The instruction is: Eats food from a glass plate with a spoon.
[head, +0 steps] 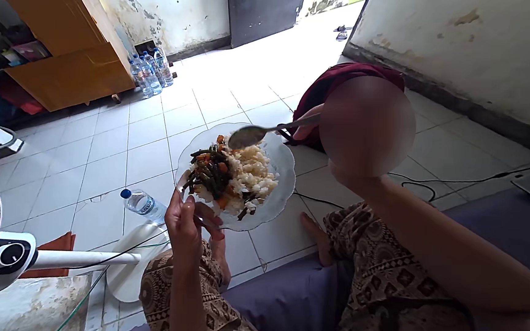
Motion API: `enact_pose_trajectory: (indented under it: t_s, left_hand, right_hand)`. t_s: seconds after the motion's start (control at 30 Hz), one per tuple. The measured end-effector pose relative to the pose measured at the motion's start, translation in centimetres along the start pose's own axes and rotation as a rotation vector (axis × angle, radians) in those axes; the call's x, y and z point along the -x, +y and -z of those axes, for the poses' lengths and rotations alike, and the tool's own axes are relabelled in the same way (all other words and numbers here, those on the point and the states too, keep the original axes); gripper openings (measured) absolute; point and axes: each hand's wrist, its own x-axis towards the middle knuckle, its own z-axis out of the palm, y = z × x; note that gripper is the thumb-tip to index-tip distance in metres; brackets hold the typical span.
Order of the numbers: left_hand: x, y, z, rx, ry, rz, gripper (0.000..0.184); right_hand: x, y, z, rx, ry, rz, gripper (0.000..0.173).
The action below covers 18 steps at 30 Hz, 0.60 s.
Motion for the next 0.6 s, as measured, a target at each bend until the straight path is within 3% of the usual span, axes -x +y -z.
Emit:
enact_pose_trajectory:
  t_s: [0.17,0.43,0.6]
  left_hand:
    - [0.0,-0.1,0.0,0.002,-0.001,0.004,0.037]
    - [-0.1,0.0,-0.1,0.012,0.054,0.002,0.034]
    - [-0.3,0.0,0.0,0.009,0.091,-0.019,0.031]
  right_hand:
    - [0.2,0.4,-0.7,-0.005,-0.056,-0.095,0.014]
    - [-0.3,0.7,0.7,0.044,-0.039,-0.037,0.014]
    - [-0.1,0.4,0.4,-0.079,-0.038,-0.077,0.014]
